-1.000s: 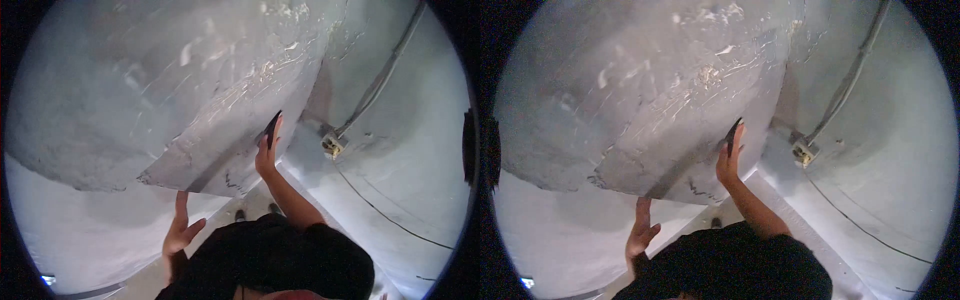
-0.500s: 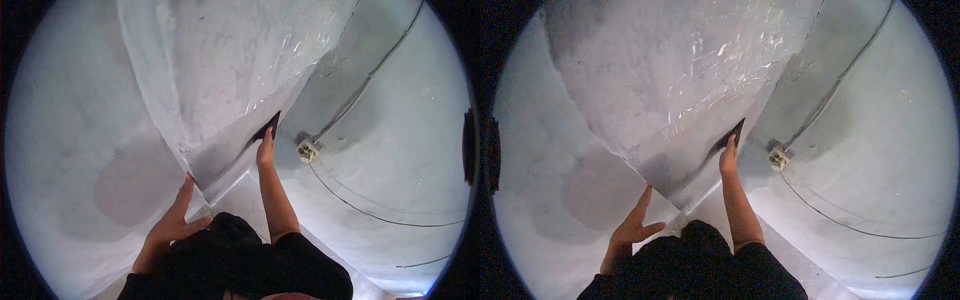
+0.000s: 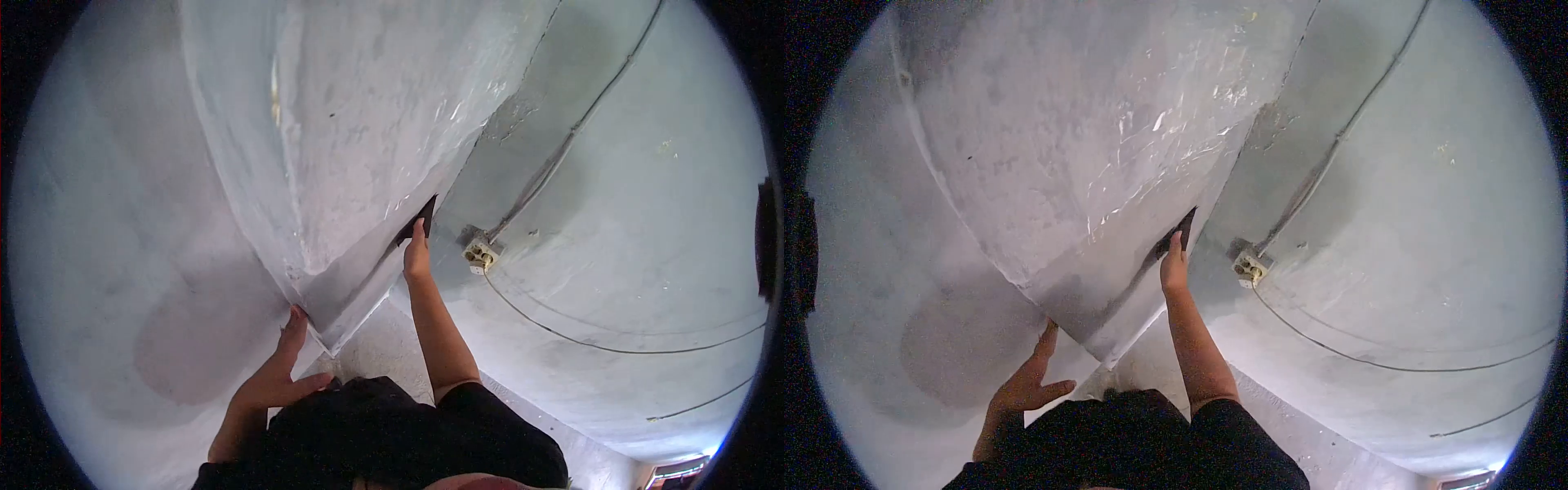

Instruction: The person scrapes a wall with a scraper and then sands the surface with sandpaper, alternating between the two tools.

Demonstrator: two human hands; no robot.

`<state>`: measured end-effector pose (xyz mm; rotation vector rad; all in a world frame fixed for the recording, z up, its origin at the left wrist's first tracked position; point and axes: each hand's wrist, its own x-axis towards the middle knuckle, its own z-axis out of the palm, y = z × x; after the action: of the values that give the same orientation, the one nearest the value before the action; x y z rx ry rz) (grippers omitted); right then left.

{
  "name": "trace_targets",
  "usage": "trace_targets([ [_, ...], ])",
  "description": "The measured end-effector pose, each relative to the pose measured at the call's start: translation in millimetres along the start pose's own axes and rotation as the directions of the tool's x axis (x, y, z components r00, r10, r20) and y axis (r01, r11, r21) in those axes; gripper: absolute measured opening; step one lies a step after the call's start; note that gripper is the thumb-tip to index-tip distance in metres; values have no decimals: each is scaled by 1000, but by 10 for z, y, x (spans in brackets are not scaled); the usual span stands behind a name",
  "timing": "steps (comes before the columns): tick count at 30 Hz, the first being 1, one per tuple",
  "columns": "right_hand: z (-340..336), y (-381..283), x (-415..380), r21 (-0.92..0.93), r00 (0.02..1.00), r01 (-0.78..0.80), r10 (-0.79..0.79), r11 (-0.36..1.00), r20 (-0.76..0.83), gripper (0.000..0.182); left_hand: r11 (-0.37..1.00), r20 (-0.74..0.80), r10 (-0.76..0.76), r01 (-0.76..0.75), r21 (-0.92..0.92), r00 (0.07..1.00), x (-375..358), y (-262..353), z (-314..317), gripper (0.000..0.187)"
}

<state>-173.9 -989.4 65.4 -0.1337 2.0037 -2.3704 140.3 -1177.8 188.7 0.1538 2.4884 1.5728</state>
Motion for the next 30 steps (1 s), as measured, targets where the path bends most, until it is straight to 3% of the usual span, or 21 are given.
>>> trace_targets([
  [4,21,336,-210,-59,991,39,-32,997,127,68,997,-12,0,-1,-77,1000,-6,38,25,110],
  [5,-22,916,-322,-389,887,461,-427,798,176,65,997,-7,6,-6,-79,1000,-21,46,38,110],
  [6,27,813,-324,-393,885,464,-431,794,173,65,998,-6,-16,16,-58,1000,-30,47,42,110],
  [9,262,396,-437,-157,960,280,-278,947,39,66,999,3,0,0,-34,1000,-44,-44,-2,109],
  [12,298,5,-643,85,996,70,-65,994,-56,66,996,27,26,-24,-83,999,-44,-55,19,109],
  [16,305,-359,-444,151,993,12,6,988,-119,64,994,-50,-3,-2,-110,999,-11,11,50,121],
  [18,282,-513,-235,172,993,-2,23,985,-118,63,994,-33,0,-4,-112,999,-5,47,56,118],
  [20,232,-615,19,265,974,-136,177,955,-138,63,993,-18,-21,19,-116,1000,-12,91,38,115],
  [22,204,-580,265,279,983,-92,132,956,-127,63,998,-8,-62,62,-9,998,-19,122,42,115],
  [24,180,-562,360,300,987,-38,82,953,-135,61,989,-17,-146,146,-28,989,-46,91,37,115],
  [26,156,-410,255,282,970,-125,177,951,-167,62,972,-6,-234,234,-29,972,-89,71,79,116],
  [28,197,-211,171,265,976,-36,90,964,-197,62,968,-3,-251,250,-25,968,-25,104,67,112],
  [29,233,-137,130,257,977,12,44,966,-208,62,950,-35,-284,276,-146,958,-61,89,114,111],
  [30,258,-92,102,248,976,55,1,967,-219,62,951,-44,-286,278,-133,957,-43,131,125,111],
])
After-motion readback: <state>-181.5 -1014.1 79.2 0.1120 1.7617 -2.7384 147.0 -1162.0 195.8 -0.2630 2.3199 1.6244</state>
